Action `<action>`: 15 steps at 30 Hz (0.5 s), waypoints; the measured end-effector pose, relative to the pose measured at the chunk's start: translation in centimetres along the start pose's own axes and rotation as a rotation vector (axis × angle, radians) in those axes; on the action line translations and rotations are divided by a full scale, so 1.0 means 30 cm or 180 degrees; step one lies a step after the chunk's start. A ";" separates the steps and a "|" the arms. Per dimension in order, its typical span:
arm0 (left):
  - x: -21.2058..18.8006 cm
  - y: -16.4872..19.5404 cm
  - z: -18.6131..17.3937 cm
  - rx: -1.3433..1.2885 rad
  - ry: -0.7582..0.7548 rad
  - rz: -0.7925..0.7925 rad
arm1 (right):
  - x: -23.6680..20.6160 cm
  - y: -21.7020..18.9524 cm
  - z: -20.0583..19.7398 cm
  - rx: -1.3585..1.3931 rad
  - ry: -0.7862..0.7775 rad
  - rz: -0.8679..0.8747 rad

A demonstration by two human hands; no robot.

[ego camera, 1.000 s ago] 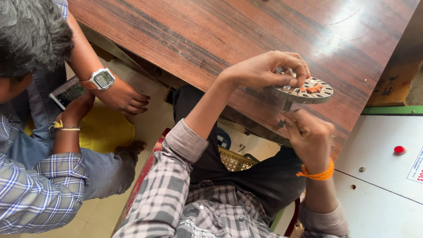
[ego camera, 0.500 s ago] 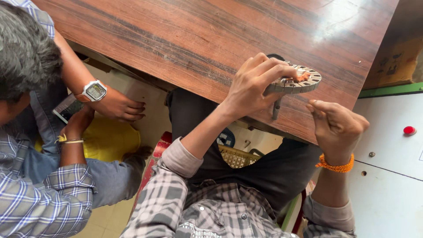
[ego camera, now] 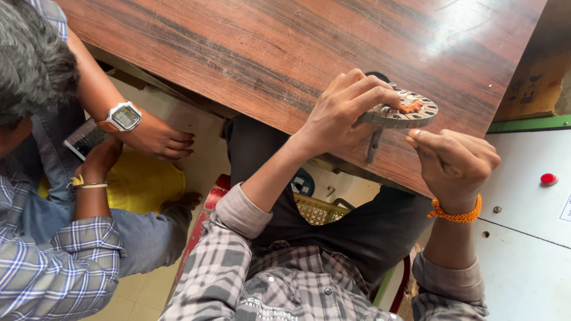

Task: The person sits at a wooden table and places small orange pieces one at a time into the holes of a round perforated metal disc, steadying the disc with one hand while picking and pressing pieces in with the other. The person occasionally repositions the disc and continues filling its holes with the pieces.

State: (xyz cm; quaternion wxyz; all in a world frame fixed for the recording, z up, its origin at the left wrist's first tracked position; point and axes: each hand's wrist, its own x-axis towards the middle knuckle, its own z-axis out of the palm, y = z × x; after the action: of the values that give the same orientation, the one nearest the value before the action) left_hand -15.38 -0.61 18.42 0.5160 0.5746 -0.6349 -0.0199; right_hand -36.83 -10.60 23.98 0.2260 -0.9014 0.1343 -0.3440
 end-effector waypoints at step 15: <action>-0.015 -0.028 -0.033 0.0090 -0.0014 0.0394 | 0.005 0.026 0.007 -0.0306 -0.0063 0.0169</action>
State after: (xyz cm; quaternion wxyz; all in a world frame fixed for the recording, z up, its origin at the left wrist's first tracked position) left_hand -14.21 0.01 18.09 0.5067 0.5414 -0.6706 0.0199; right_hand -36.66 -11.28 23.54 0.1927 -0.9107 0.1723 -0.3220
